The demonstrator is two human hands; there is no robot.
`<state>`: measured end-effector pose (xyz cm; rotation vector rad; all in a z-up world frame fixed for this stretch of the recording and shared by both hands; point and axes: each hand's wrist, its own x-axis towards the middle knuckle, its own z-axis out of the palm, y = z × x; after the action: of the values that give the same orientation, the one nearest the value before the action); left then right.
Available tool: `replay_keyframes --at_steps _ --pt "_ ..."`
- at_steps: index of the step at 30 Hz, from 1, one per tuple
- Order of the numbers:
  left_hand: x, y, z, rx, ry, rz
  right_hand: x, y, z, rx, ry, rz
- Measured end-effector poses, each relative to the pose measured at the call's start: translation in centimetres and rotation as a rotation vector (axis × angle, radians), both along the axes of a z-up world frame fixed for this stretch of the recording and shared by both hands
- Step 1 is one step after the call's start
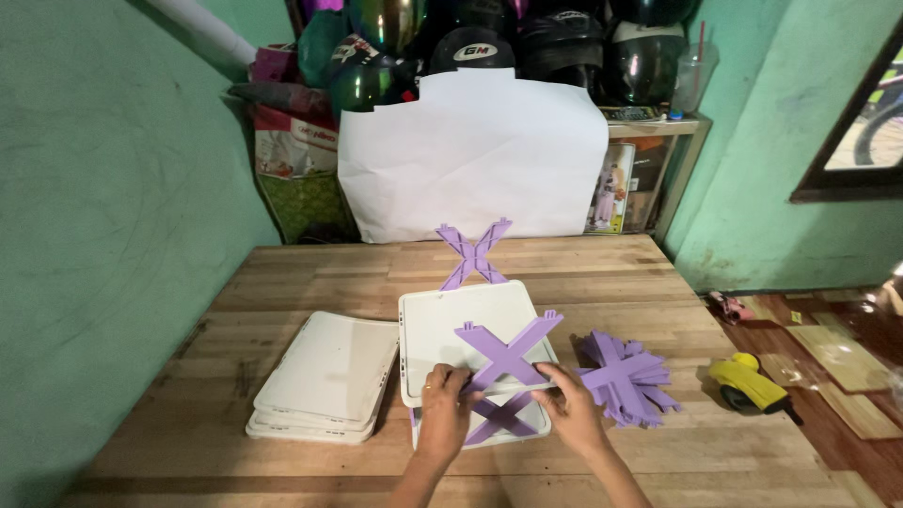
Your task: The person assembles small plastic stands by inserting purple X-shaped supports into white square trays. They repeatedly attach and detach the supports, then wipe the trays with a yellow cloth. The person handles multiple trays and supports throughout the clip.
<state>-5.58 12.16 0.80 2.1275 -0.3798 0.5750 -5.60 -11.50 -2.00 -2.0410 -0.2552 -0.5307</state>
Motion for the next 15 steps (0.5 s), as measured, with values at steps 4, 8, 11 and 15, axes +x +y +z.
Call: replay_keyframes --at_steps 4,8,11,15 --pt "-0.4 -1.4 0.7 -0.069 -0.028 -0.004 0.5 1.1 -1.0 0.141 0.045 0.031" --pt "0.0 -2.4 0.4 -0.074 0.036 -0.044 1.0 2.0 -1.0 0.043 0.066 -0.04" --pt "0.0 -2.3 -0.3 -0.084 -0.004 -0.051 1.1 2.5 -0.8 0.15 0.109 0.005" --pt "0.2 -2.3 -0.8 -0.079 -0.029 -0.045 1.4 2.4 -1.1 0.095 0.039 -0.024"
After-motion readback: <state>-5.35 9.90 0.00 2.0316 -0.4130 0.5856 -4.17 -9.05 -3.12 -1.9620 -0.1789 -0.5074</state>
